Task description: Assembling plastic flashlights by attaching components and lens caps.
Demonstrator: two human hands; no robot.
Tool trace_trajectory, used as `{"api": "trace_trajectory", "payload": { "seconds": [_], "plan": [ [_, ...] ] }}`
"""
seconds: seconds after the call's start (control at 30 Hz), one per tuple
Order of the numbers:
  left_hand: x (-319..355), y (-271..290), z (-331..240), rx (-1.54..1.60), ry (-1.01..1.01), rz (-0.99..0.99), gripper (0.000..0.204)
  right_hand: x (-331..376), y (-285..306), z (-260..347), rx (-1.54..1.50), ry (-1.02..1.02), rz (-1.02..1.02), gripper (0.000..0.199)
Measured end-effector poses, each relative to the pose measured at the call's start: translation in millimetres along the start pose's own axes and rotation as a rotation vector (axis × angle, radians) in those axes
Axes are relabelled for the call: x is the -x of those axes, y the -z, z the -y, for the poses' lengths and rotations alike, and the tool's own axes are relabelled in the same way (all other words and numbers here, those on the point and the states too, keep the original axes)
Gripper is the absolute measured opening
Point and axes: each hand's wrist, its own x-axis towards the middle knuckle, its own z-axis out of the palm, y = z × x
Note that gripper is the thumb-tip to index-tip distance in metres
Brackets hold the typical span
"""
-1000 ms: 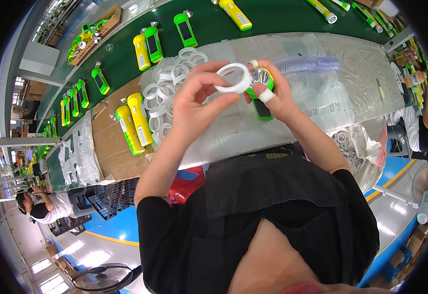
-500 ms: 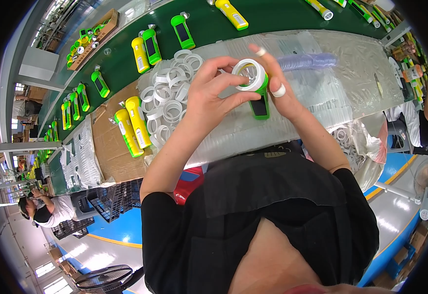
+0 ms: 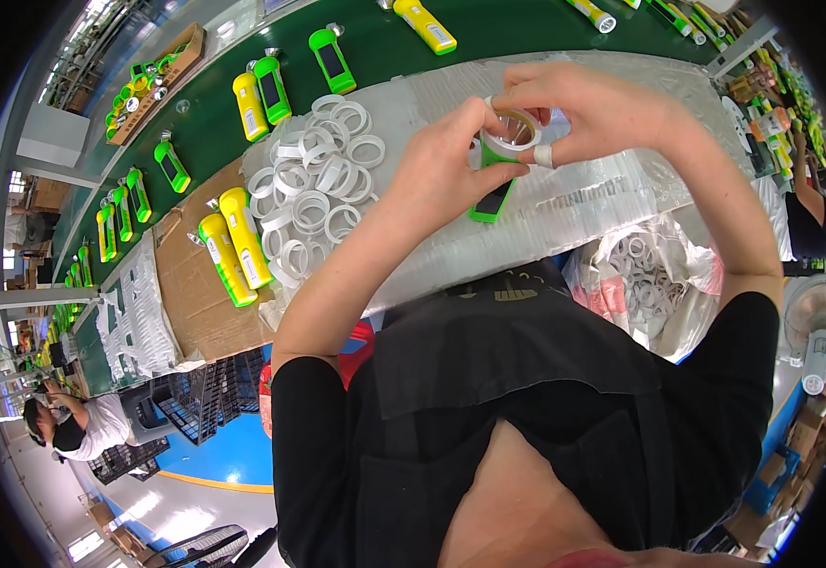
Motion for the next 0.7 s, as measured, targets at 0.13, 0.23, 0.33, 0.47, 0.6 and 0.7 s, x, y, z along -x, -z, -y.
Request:
{"api": "trace_trajectory", "payload": {
  "seconds": [0.13, 0.23, 0.33, 0.47, 0.6, 0.7],
  "plan": [
    [-1.3, -1.4, -0.1, 0.025, 0.007, 0.015, 0.045, -1.2, 2.6, -1.0, 0.018, -0.03, 0.051, 0.028],
    [0.1, -2.8, -1.3, 0.025, -0.005, -0.003, 0.044, -1.2, 0.1, -0.5, 0.034, -0.036, 0.031, 0.025],
    [-1.7, -3.6, 1.0, 0.017, -0.052, -0.016, 0.043, -0.9, -2.5, 1.5, 0.053, -0.061, 0.009, 0.028],
    [-4.2, -10.2, 5.9, -0.032, -0.124, -0.055, 0.043, -0.5, -4.3, 10.1, 0.087, -0.222, -0.005, 0.033],
    [-4.7, -8.9, 3.4, -0.049, -0.078, -0.071, 0.043, -5.5, -35.4, 5.2, 0.308, -0.324, -0.32, 0.041],
    [-2.5, -7.8, 3.3, -0.047, -0.049, -0.075, 0.043, -7.4, -20.7, 15.0, 0.273, -0.413, -0.176, 0.048]
  ]
}}
